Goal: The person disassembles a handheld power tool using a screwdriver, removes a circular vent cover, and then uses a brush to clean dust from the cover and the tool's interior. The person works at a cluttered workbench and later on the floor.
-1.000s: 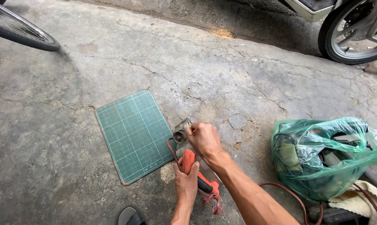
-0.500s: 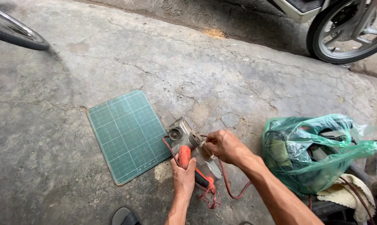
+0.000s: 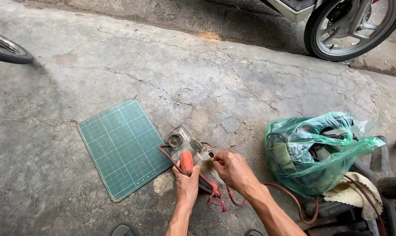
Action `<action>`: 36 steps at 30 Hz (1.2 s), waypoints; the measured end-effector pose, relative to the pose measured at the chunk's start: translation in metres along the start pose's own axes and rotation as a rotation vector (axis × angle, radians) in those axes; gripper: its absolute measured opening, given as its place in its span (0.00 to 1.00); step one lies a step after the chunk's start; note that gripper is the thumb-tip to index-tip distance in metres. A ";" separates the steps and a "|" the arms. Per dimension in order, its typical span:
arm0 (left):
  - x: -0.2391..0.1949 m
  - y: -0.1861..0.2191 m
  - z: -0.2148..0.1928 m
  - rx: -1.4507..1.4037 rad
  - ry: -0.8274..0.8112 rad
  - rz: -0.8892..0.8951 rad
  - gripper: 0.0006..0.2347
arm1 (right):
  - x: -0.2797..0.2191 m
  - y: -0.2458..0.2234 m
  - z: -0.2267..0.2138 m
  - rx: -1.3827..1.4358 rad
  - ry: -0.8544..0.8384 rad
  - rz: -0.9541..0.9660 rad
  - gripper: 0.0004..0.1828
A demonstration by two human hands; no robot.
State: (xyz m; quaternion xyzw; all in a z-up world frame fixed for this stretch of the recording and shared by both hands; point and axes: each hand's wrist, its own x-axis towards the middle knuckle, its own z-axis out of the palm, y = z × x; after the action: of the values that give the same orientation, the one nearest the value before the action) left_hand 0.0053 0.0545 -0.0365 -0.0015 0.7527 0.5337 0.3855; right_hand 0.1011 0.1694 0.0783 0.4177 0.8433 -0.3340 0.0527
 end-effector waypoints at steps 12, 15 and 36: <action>-0.043 0.025 -0.039 -0.005 0.020 -0.119 0.32 | -0.027 -0.032 0.001 0.347 0.481 -0.145 0.08; -0.040 0.015 -0.042 -0.046 0.046 -0.109 0.32 | -0.014 -0.049 0.001 0.480 0.181 0.146 0.08; -0.024 -0.021 -0.056 -0.049 0.090 -0.091 0.31 | 0.047 -0.045 -0.001 0.462 -0.056 0.029 0.11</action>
State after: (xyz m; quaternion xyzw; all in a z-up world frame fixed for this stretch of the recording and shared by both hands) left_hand -0.0014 -0.0094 -0.0314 -0.0692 0.7552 0.5330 0.3751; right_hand 0.0377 0.1823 0.0848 0.4213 0.7366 -0.5289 -0.0162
